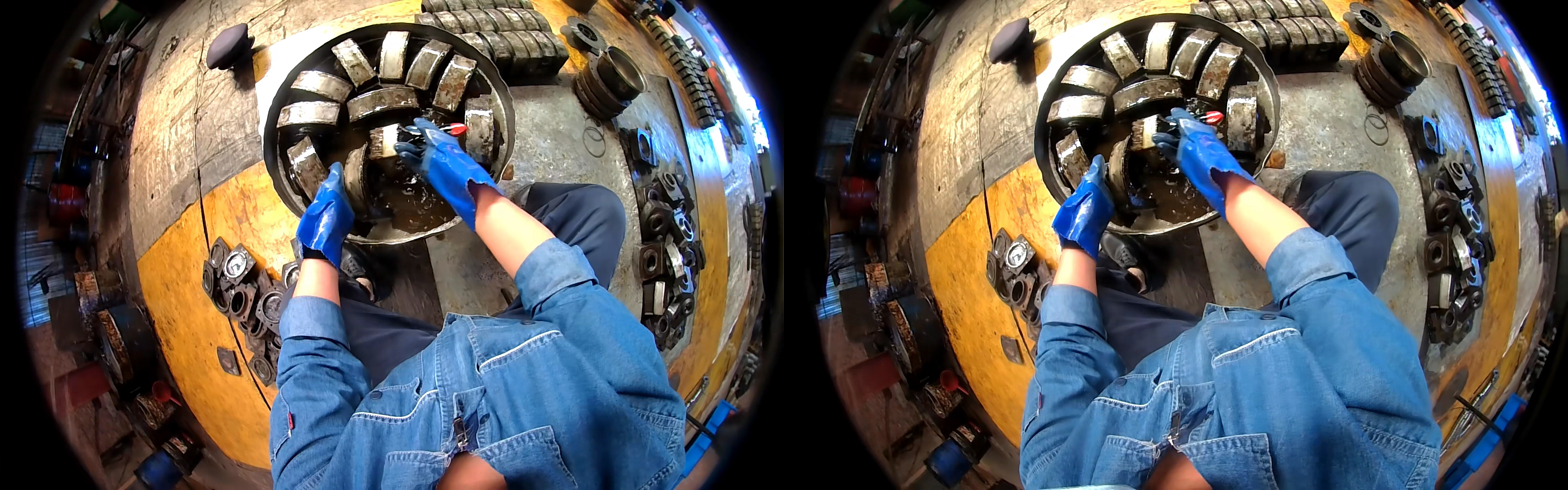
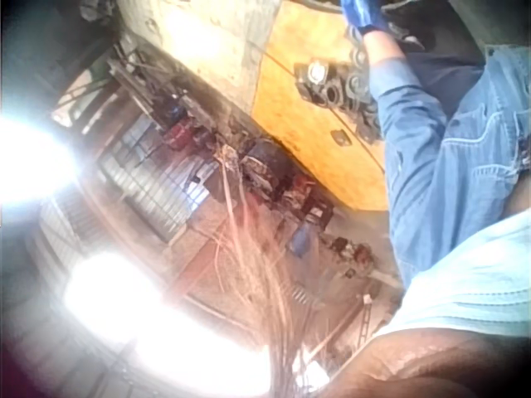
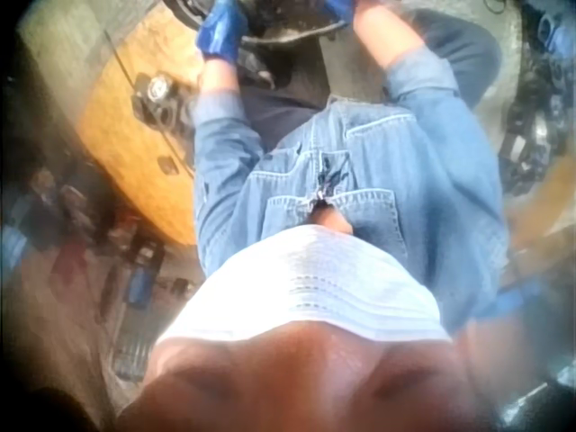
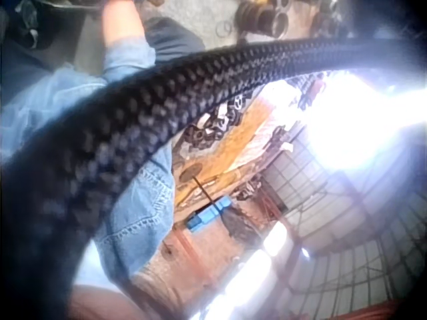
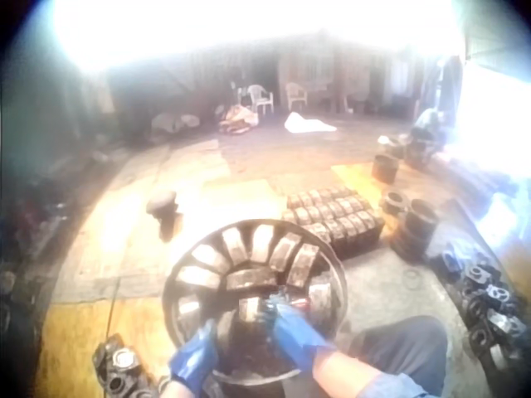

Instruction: The person cleans metal parts in a tub of liquid using a brush. They pick up the metal pieces individually, scrub them with the brush, and place them on the floor.

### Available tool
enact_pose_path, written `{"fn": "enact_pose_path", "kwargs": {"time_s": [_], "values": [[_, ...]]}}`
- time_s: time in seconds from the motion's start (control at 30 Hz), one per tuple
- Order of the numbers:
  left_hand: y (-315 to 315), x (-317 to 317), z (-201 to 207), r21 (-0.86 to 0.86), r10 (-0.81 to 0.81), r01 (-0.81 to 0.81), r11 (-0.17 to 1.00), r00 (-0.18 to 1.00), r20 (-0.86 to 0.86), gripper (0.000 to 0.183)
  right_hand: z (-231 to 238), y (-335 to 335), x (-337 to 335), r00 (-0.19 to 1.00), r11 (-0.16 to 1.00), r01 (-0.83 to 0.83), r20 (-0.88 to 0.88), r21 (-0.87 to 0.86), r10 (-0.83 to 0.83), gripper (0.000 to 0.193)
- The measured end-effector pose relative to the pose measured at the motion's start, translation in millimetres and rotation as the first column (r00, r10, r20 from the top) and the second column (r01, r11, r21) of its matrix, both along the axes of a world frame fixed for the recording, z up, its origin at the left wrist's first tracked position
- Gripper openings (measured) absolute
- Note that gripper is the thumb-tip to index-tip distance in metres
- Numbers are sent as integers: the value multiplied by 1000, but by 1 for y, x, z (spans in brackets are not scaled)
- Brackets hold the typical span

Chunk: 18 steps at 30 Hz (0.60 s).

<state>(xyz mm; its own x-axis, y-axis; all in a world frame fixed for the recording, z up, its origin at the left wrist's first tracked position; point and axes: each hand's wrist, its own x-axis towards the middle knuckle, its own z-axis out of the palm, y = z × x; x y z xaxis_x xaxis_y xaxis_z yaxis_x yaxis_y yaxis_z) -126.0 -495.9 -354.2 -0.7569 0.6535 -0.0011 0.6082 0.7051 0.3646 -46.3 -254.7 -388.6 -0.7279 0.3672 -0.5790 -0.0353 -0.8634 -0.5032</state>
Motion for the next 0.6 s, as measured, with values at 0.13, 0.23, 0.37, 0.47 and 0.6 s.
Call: {"fn": "enact_pose_path", "kwargs": {"time_s": [0.13,0.23,0.37,0.47,0.6], "values": [[7,2,7,2,-8,8,1000,1000,1,40,-16,-25,16,985,989,-91,-133,114,106,40],[14,12,30,-54,40,-38,998,999,34,42,19,-45,39,945,879,-316,207,358,255,46],[9,6,13,-58,15,-13,998,999,33,47,46,-60,67,800,736,-550,501,394,329,55],[9,9,24,-53,0,2,999,1000,29,46,69,-45,69,747,532,-658,549,533,374,55],[12,5,19,-52,-22,24,998,999,34,46,67,-33,44,790,757,-539,533,370,302,50]]}}
